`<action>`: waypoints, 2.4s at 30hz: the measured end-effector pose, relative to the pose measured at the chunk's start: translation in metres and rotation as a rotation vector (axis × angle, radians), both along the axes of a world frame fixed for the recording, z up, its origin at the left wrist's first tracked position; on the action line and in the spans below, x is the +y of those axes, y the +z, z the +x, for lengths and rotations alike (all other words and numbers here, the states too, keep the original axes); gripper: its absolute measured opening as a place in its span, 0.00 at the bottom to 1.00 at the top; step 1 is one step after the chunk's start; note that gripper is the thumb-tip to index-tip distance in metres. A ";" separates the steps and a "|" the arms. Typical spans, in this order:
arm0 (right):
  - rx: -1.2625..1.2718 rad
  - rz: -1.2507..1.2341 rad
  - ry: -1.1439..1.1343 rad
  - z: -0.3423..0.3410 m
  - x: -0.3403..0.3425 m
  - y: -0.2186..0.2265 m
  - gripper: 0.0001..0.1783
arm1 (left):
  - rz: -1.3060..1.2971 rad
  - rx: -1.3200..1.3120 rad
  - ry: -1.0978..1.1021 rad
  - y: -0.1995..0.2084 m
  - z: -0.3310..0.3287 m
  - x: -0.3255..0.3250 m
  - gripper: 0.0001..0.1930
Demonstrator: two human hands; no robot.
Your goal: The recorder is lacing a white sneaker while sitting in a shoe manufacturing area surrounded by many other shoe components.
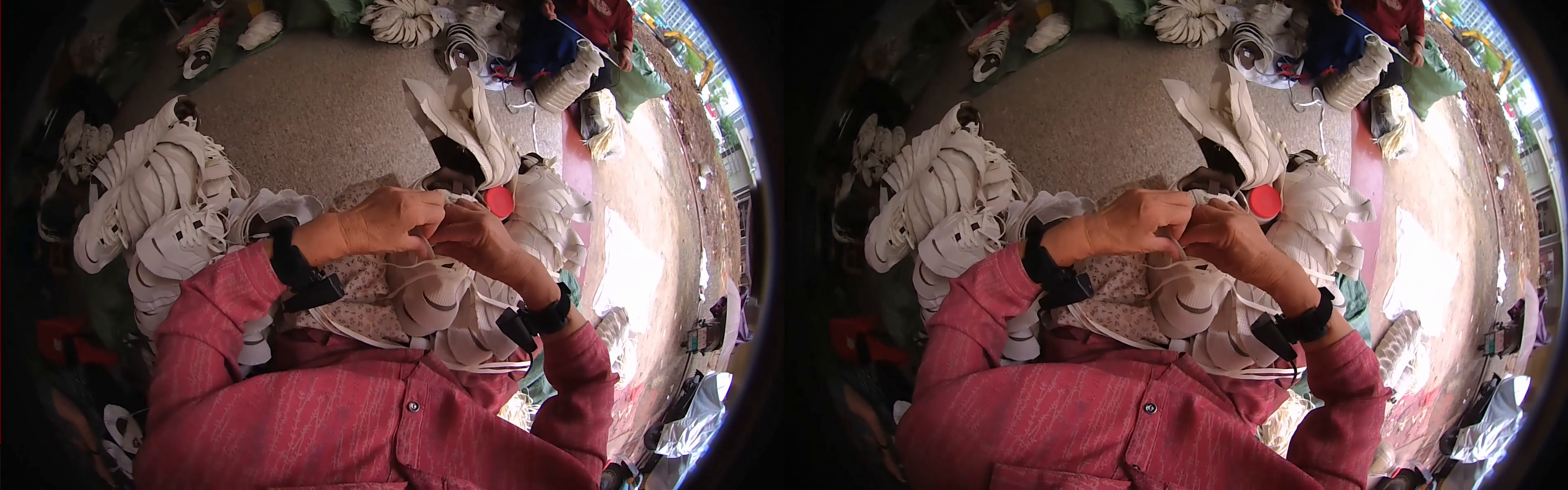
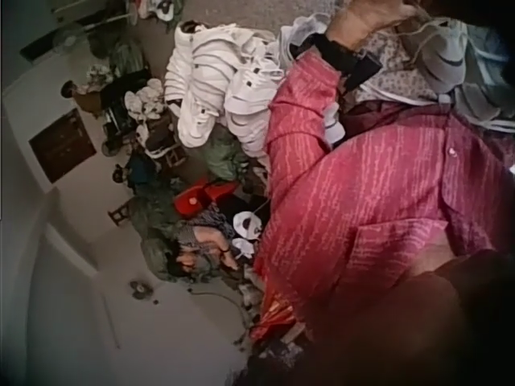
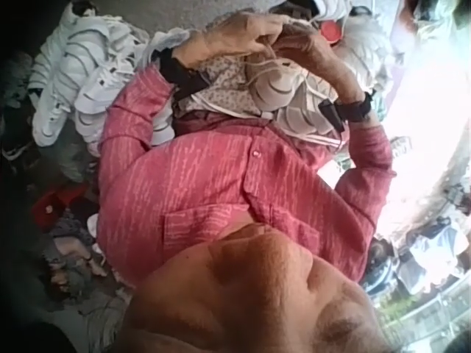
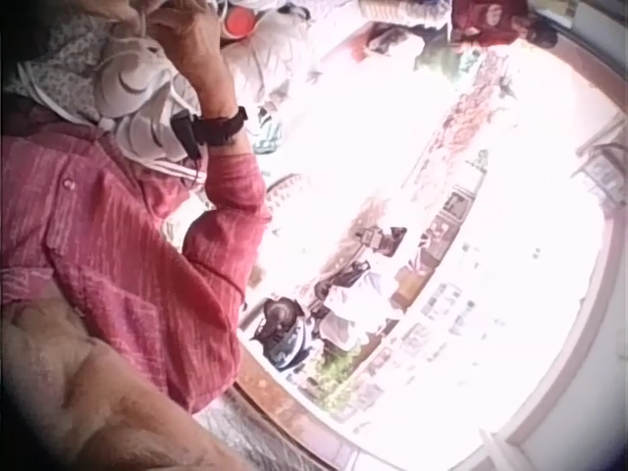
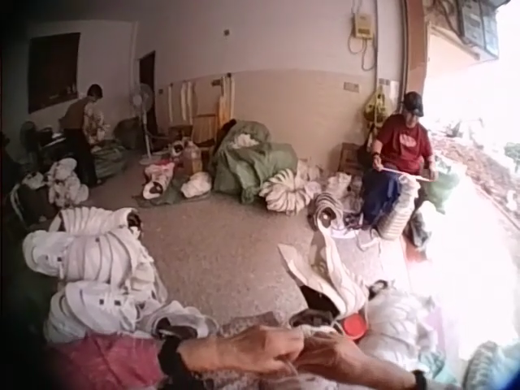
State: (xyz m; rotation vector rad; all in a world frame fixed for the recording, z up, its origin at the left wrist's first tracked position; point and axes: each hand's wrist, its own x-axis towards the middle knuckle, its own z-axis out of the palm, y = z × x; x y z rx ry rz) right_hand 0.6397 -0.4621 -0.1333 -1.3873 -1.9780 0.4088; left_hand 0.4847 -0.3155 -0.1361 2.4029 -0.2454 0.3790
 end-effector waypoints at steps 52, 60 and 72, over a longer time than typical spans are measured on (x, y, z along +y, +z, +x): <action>1.303 0.312 -0.546 0.279 -0.185 0.036 0.17 | -0.456 0.705 -0.005 0.014 0.004 -0.006 0.11; 1.372 0.661 -0.837 0.346 -0.271 0.073 0.19 | -0.188 0.288 0.035 0.009 0.002 -0.026 0.15; 1.319 0.517 -0.688 0.258 -0.243 0.127 0.20 | 0.775 0.012 0.191 -0.038 0.046 -0.143 0.21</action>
